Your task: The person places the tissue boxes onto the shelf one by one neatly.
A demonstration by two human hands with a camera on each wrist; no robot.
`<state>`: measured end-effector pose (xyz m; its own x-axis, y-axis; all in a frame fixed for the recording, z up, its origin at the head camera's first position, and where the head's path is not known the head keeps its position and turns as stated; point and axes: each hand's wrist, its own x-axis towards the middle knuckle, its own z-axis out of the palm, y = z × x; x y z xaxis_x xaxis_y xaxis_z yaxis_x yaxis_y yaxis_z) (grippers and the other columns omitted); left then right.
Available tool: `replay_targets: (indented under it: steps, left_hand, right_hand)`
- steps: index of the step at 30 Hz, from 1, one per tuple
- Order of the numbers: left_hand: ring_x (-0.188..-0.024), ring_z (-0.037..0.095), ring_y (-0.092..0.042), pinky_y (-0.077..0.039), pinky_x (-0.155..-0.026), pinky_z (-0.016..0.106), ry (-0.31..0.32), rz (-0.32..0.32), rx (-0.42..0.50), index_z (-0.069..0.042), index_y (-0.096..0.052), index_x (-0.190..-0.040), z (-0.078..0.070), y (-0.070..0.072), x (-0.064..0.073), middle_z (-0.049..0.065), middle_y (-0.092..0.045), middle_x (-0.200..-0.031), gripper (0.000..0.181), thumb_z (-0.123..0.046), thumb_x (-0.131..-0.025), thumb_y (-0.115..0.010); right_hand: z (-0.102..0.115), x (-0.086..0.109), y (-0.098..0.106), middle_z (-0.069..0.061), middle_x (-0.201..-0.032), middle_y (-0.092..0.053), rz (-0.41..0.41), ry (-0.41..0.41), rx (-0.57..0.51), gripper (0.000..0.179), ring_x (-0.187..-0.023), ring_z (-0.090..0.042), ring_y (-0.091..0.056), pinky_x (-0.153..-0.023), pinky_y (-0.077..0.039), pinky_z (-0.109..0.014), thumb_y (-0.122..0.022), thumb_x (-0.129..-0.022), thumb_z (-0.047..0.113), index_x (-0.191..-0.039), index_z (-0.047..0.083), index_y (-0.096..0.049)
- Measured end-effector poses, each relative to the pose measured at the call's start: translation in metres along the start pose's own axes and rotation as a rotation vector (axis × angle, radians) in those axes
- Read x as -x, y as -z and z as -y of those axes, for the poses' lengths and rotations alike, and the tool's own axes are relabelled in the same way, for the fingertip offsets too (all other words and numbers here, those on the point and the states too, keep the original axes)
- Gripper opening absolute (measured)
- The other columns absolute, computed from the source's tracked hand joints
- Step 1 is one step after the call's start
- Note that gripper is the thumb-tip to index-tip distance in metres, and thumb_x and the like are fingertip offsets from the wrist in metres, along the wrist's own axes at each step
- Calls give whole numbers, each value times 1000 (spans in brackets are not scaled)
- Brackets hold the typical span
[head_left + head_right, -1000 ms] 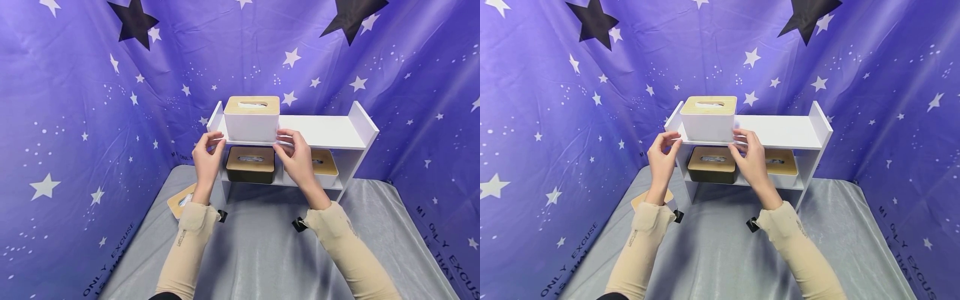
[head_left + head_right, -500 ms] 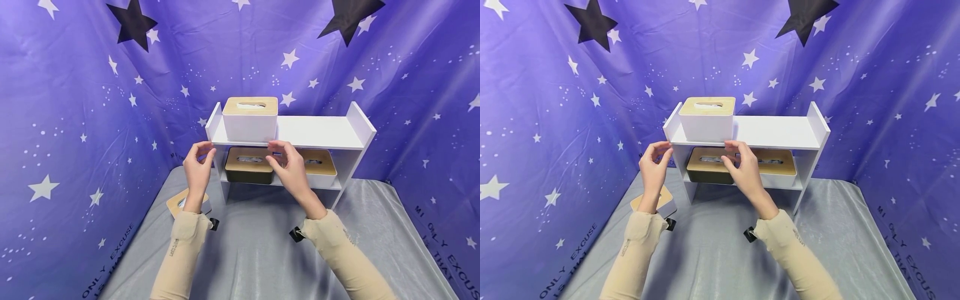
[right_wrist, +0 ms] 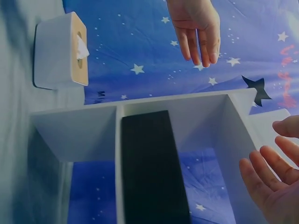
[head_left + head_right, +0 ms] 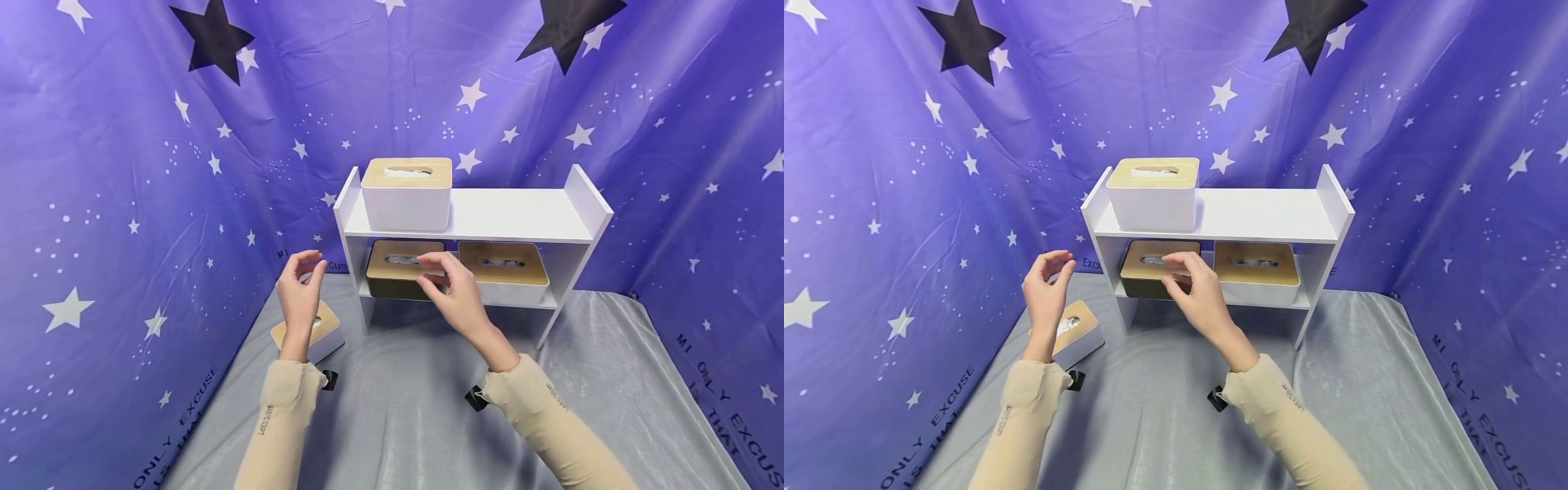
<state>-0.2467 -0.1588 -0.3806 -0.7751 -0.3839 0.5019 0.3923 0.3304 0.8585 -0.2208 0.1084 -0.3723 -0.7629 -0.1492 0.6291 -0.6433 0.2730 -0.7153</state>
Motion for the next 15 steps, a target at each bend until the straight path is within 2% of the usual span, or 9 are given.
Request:
replay_targets:
  steps: [5,8,15]
  left_hand:
    - [-93,22,-69,-52,-73,2,4,-19,-19,-2,-71,-110,23,13,1,16,-74,-109,22,-10,-90,-74]
    - [-92,24,-70,-53,-74,3,13,-29,-36,-1,-71,-110,35,21,3,16,-74,-108,22,-9,-90,-74]
    - [-87,8,-66,-49,-72,1,57,-59,-186,-3,-71,-109,63,42,11,12,-75,-108,22,-14,-90,-74]
  right_hand:
    - [-4,6,-9,-17,-120,-66,29,10,8,29,-110,-36,-66,-89,-61,-42,-69,-90,0,-118,-2,-64]
    - [-6,10,-13,-16,-119,-66,45,23,24,29,-110,-32,-67,-89,-61,-44,-70,-90,1,-119,-2,-63]
    - [-6,13,-20,-22,-118,-66,72,13,-8,31,-110,-35,-66,-91,-60,-44,-70,-89,-2,-119,-4,-64]
